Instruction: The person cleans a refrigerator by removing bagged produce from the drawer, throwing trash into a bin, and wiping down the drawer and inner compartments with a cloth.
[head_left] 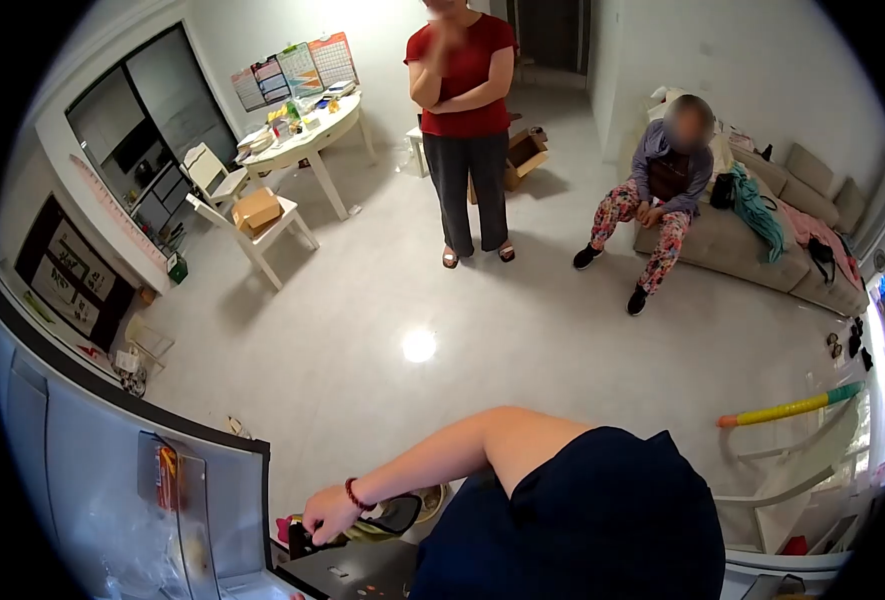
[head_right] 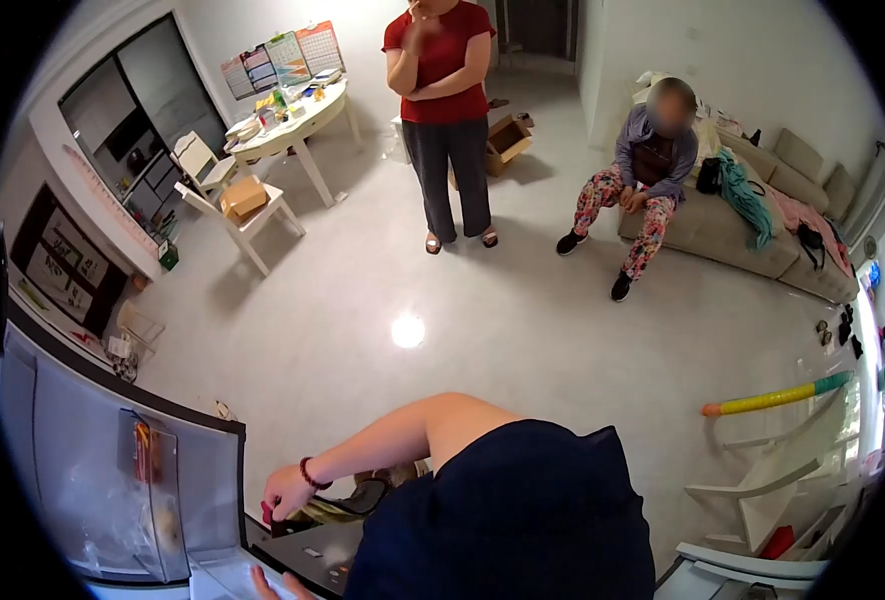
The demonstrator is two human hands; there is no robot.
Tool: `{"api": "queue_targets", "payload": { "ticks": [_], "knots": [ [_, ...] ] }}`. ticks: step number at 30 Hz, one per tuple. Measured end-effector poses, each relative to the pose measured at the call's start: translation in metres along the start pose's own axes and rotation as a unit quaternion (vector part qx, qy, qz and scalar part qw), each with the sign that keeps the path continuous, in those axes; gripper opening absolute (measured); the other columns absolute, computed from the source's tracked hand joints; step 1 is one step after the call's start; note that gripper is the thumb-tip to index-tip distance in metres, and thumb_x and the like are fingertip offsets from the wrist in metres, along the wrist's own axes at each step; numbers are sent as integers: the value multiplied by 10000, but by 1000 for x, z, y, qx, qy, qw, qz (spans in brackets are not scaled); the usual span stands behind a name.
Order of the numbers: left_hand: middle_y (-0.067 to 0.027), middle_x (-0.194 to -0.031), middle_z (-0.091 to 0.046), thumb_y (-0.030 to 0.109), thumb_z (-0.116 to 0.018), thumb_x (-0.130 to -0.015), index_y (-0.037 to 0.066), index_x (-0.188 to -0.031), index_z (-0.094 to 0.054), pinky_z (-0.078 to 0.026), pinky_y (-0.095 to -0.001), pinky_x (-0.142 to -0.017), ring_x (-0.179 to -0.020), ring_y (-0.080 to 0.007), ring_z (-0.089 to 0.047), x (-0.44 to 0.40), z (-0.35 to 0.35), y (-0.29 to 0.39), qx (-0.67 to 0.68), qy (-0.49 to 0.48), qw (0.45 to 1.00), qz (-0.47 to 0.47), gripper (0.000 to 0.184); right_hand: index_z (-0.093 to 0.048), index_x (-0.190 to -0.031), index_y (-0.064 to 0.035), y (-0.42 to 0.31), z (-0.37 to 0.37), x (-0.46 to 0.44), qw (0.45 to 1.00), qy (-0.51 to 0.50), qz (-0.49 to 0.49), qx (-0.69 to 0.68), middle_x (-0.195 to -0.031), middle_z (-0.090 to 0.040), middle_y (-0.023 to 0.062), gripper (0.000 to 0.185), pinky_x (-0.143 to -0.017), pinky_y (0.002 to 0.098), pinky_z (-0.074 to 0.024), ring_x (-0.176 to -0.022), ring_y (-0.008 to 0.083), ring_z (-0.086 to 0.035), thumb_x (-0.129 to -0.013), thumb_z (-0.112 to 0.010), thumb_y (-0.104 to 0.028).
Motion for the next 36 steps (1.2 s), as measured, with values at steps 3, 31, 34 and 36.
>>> {"api": "queue_targets", "payload": {
  "ticks": [3, 31, 34, 36],
  "knots": [
    [-192, -1257, -518, 138, -678, -841, -20, -1345, -388, -366, -372, -999, -1160, -275, -488, 8, -49, -16, 163, -76, 977, 116, 602, -664, -754, -43, -37, -15, -5, 997, -61, 44, -10, -678, -643, 95, 282, -604, 356, -470, -646, 213, -610, -755, -626, -322],
    [-97, -1215, -546, 434, -556, -890, 61, -1234, -511, -416, -392, -966, -1137, -239, -512, -5, -113, -81, 634, -63, 692, 339, 509, -505, -1212, 5, -47, -5, 30, 973, -185, 130, 37, -1114, -550, 229, 488, -825, 359, -474, -1053, 303, -548, -818, -634, -253],
    [-124, -1166, -594, 245, -543, -835, 7, -1168, -561, -460, -377, -942, -1065, -258, -576, -18, -116, -87, 626, -74, 679, 377, 409, -550, -1157, 10, -52, -6, 41, 959, -205, 196, -25, -1103, -575, 206, 401, -778, 342, -488, -971, 288, -575, -835, -631, -216],
    [-150, -1175, -592, 234, -542, -804, -16, -1204, -524, -465, -395, -945, -1072, -277, -579, -23, -112, -106, 619, -28, 657, 429, 472, -590, -1129, -37, -40, 0, 33, 970, -183, 59, -146, -1052, -620, 140, 340, -719, 288, -489, -924, 219, -584, -881, -590, -269]
  ]
}}
Point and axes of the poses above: each hand's wrist, its own x-axis away from the middle knuckle, its own z-axis out of the back of the hand, y = z × x, the point moved 4 cm from there along -x, towards the middle knuckle
